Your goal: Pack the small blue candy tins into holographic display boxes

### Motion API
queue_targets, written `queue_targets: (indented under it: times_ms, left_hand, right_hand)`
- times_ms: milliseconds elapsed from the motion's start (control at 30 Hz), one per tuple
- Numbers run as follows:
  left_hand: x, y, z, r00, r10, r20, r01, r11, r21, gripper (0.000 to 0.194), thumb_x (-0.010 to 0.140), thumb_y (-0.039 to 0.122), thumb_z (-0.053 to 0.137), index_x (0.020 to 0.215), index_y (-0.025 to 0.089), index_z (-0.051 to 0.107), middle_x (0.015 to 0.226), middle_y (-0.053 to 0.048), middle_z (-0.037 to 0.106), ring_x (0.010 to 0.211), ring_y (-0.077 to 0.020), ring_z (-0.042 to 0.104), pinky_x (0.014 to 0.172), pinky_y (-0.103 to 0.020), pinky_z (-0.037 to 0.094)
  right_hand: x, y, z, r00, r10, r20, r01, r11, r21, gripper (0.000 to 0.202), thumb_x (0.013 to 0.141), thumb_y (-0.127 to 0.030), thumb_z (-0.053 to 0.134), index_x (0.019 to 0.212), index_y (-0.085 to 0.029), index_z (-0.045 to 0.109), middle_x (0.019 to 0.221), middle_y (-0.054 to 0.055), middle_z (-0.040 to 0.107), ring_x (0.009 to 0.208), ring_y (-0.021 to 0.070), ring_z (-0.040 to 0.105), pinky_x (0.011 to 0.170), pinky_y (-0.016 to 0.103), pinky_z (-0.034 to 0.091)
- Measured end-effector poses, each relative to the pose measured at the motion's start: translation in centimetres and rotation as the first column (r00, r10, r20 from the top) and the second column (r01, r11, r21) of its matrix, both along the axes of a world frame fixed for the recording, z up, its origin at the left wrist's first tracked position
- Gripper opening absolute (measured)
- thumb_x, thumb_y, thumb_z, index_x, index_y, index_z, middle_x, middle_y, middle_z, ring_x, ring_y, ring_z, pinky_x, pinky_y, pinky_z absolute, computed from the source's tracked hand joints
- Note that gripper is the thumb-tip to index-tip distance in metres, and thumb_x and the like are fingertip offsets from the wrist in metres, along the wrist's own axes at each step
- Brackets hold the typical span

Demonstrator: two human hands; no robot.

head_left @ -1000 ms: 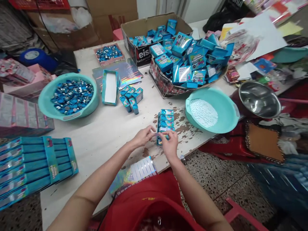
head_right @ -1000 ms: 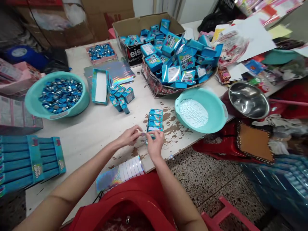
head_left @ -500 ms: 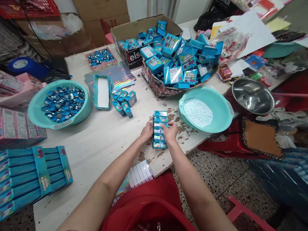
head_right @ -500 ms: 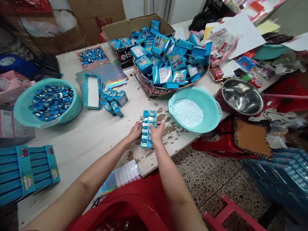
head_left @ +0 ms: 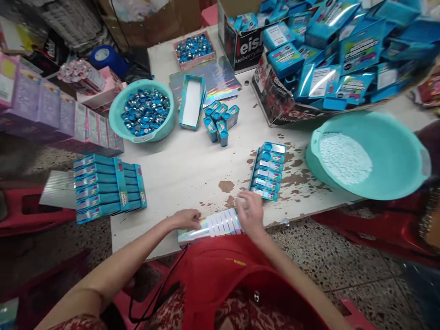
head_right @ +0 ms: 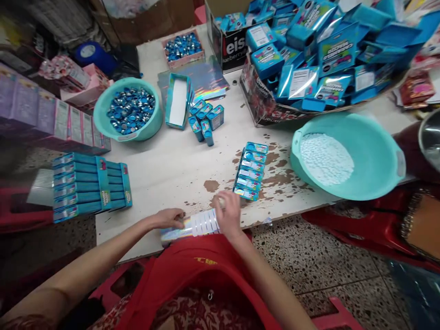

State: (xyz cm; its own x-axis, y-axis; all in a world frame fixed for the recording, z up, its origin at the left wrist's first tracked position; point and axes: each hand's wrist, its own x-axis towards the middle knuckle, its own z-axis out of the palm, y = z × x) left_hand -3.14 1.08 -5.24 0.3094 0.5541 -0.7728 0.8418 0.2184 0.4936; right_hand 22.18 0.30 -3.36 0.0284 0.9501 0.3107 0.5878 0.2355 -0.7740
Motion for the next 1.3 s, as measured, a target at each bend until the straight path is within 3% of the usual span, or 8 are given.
queue_targets:
  times_ms: [133,333,533,800,900,1000,1100,1300]
  left_hand:
    - [-0.5,-3.7,-1.0,0.982,0.153,0.113,-0.157,0.987,0.026,0.022,0.072,0.036,0.048,0.067,0.017,0.058,0.062,0.002,0.054,0.063,-0.0131,0.047,0.059,-0.022,0.033]
    - [-0.2,-3.4,-2.2,0.957,0.285,0.051,-0.289,0.954,0.078,0.022,0.071,0.029,0.046,0.072,0.017,0.064,0.064,0.001,0.061,0.063,-0.0137,0.05,0.06,-0.023,0.035]
    - [-0.2,-3.4,-3.1,0.943,0.333,-0.03,-0.329,0.94,0.09,0.019,0.071,0.026,0.05,0.073,0.017,0.066,0.067,0.0,0.064,0.065,-0.0142,0.054,0.058,-0.023,0.035]
    - [0.1,-3.1,-3.3,0.942,0.332,-0.055,-0.326,0.941,0.09,0.017,0.071,0.022,0.05,0.073,0.017,0.066,0.066,0.0,0.063,0.066,-0.0138,0.054,0.059,-0.022,0.036]
    - [0.3,-3.1,-2.4,0.939,0.34,-0.057,-0.329,0.934,0.139,0.019,0.075,0.024,0.047,0.075,0.017,0.065,0.071,-0.001,0.064,0.072,-0.0153,0.056,0.065,-0.024,0.039]
    - [1.5,-3.1,-0.4,0.902,0.377,0.21,-0.418,0.884,0.208,0.028,0.08,0.033,0.046,0.097,0.018,0.062,0.097,-0.005,0.065,0.089,-0.0175,0.056,0.076,-0.027,0.042]
    - [3.3,-2.5,1.6,0.797,0.359,0.485,-0.415,0.91,0.009,0.03,0.077,0.039,0.053,0.096,0.017,0.058,0.089,-0.004,0.065,0.082,-0.0161,0.058,0.071,-0.026,0.044]
    - [8.9,5.4,3.4,0.794,0.285,0.537,-0.272,0.957,-0.105,0.029,0.08,0.042,0.047,0.073,0.015,0.055,0.054,0.003,0.053,0.046,-0.0086,0.047,0.047,-0.021,0.036]
  right_hand:
    - [-5.1,-2.6,-2.8,0.922,0.385,0.026,-0.371,0.904,-0.211,0.02,0.086,-0.017,0.049,0.102,-0.022,0.06,0.096,0.007,0.063,0.094,0.0215,0.054,0.085,0.04,0.045]
    - [-7.6,-3.1,-4.5,0.698,0.66,0.278,-0.559,0.745,-0.364,0.026,0.085,-0.02,0.054,0.111,-0.024,0.06,0.108,0.009,0.062,0.099,0.0253,0.053,0.08,0.041,0.045]
    - [-7.0,-3.3,-4.2,0.553,0.757,0.347,-0.665,0.652,-0.363,0.022,0.083,-0.014,0.058,0.103,-0.021,0.063,0.121,0.009,0.059,0.107,0.0246,0.051,0.086,0.042,0.042]
    - [-7.1,-3.3,-4.4,0.643,0.723,0.254,-0.61,0.683,-0.401,0.003,0.08,-0.017,0.062,0.08,-0.02,0.063,0.092,0.006,0.065,0.09,0.0209,0.054,0.076,0.033,0.042]
    - [-6.9,-3.1,-3.4,0.737,0.662,0.138,-0.546,0.702,-0.456,0.007,0.08,-0.014,0.061,0.075,-0.02,0.061,0.074,0.003,0.063,0.078,0.0178,0.054,0.071,0.029,0.04]
    - [-6.3,-2.5,-1.7,0.876,0.475,-0.081,-0.446,0.735,-0.511,0.009,0.078,-0.016,0.062,0.071,-0.02,0.058,0.071,0.0,0.062,0.071,0.0149,0.055,0.067,0.026,0.04]
    - [-5.1,-1.4,0.0,0.939,0.217,-0.266,-0.333,0.767,-0.549,0.01,0.079,-0.024,0.061,0.07,-0.02,0.058,0.068,-0.002,0.062,0.065,0.0134,0.056,0.063,0.025,0.042]
    - [-1.1,2.7,1.2,0.928,-0.252,-0.275,0.092,0.87,-0.485,0.014,0.076,-0.032,0.06,0.071,-0.019,0.059,0.069,0.0,0.06,0.068,0.0152,0.054,0.067,0.028,0.043]
